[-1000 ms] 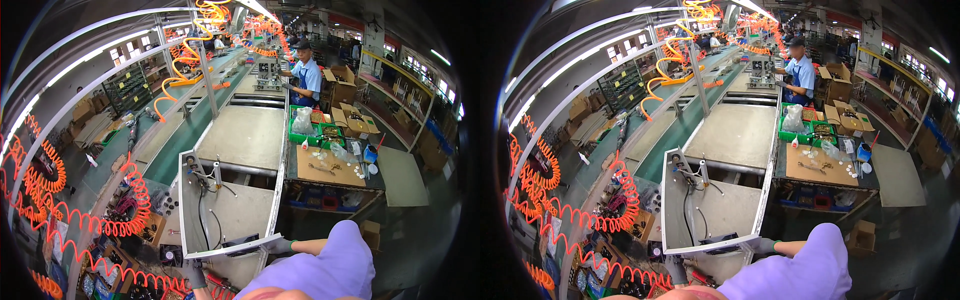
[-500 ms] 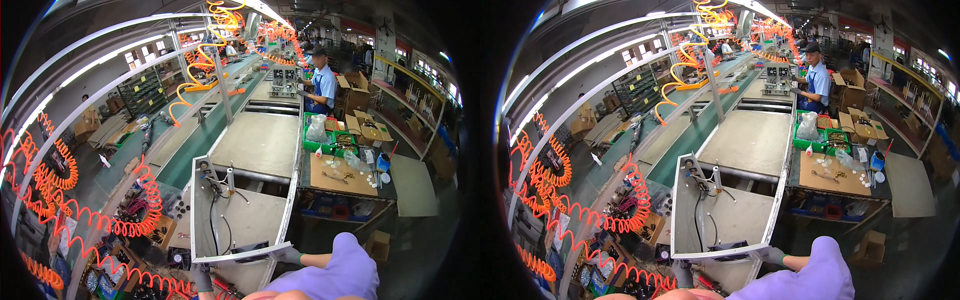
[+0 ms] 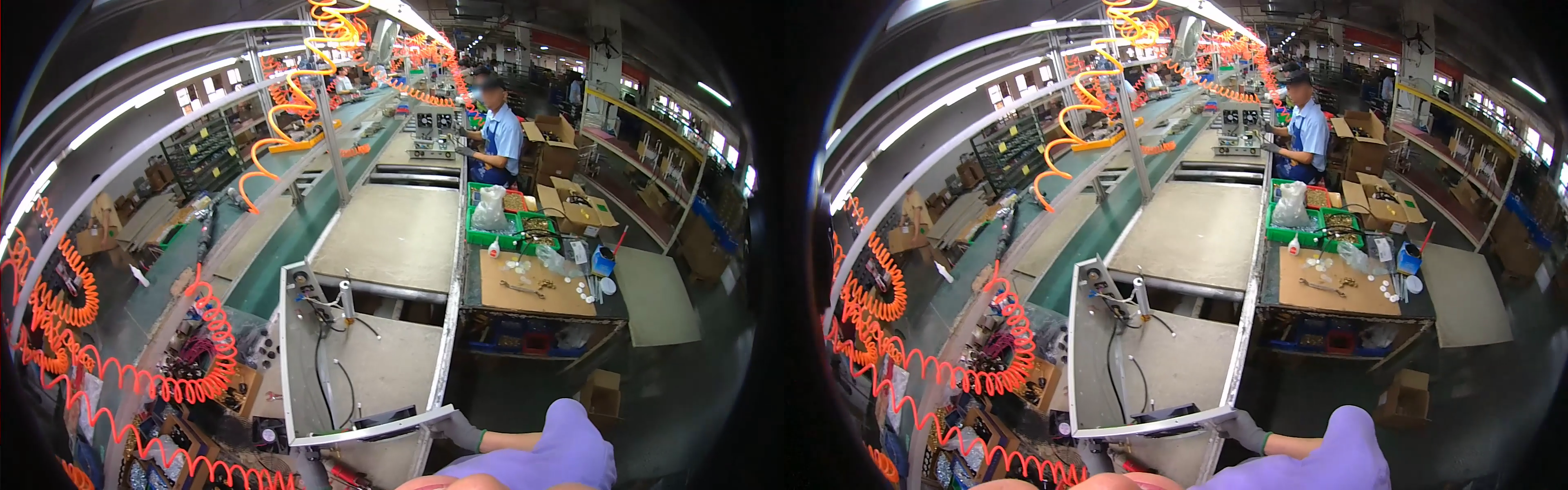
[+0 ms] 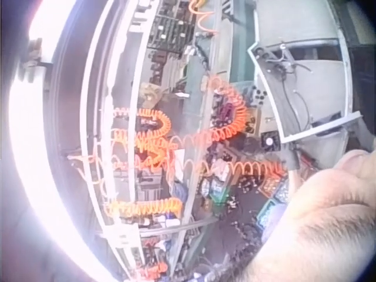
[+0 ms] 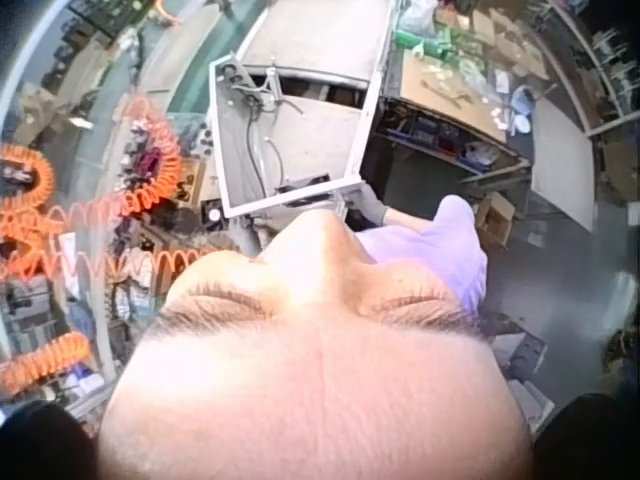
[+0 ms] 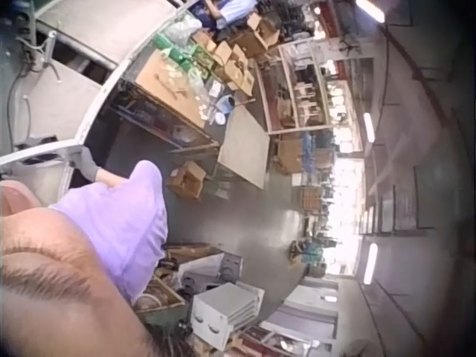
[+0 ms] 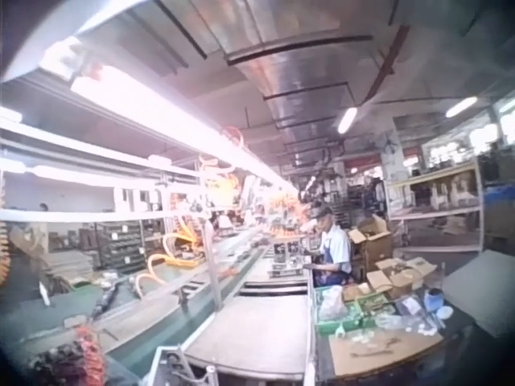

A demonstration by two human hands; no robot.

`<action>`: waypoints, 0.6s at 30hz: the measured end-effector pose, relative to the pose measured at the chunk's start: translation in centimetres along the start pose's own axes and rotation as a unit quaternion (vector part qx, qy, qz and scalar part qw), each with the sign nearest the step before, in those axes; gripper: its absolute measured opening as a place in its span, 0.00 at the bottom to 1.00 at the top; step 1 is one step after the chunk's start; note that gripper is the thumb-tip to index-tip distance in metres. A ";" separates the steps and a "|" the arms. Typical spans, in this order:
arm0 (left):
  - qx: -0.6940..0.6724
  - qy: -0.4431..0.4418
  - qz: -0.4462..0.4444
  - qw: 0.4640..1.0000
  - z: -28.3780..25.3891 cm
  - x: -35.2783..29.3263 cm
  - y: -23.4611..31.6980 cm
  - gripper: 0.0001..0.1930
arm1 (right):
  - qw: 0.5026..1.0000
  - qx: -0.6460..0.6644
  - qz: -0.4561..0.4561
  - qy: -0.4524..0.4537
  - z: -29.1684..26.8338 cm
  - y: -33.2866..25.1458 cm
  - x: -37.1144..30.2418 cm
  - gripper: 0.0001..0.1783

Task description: Assemble electrical components and wiring onto a metal chassis.

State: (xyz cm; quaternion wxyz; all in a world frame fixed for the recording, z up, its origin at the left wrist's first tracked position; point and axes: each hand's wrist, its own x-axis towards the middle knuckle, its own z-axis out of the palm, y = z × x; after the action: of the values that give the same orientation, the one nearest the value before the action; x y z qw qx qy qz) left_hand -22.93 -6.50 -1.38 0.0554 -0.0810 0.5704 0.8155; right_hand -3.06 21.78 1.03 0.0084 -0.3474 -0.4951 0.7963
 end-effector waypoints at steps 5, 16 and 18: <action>-0.040 -0.085 0.008 0.996 -3.4 2.7 -2.5 0.11 | 0.999 0.021 -0.037 0.001 -0.3 1.5 1.3 0.07; -0.085 0.020 -0.029 0.996 6.0 -4.6 1.7 0.10 | 0.993 0.113 -0.030 -0.002 -4.4 -0.5 4.4 0.16; -0.126 0.044 -0.048 0.990 7.0 -6.0 1.4 0.10 | 0.994 0.092 -0.038 -0.039 -6.4 -0.9 5.8 0.26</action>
State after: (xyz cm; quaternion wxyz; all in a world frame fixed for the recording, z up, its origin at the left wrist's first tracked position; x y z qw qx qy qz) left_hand -17.80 -0.37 3.47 0.0587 -0.1508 0.4602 0.8729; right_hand -4.14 29.36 -3.11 0.0511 -0.2951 -0.4323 0.8506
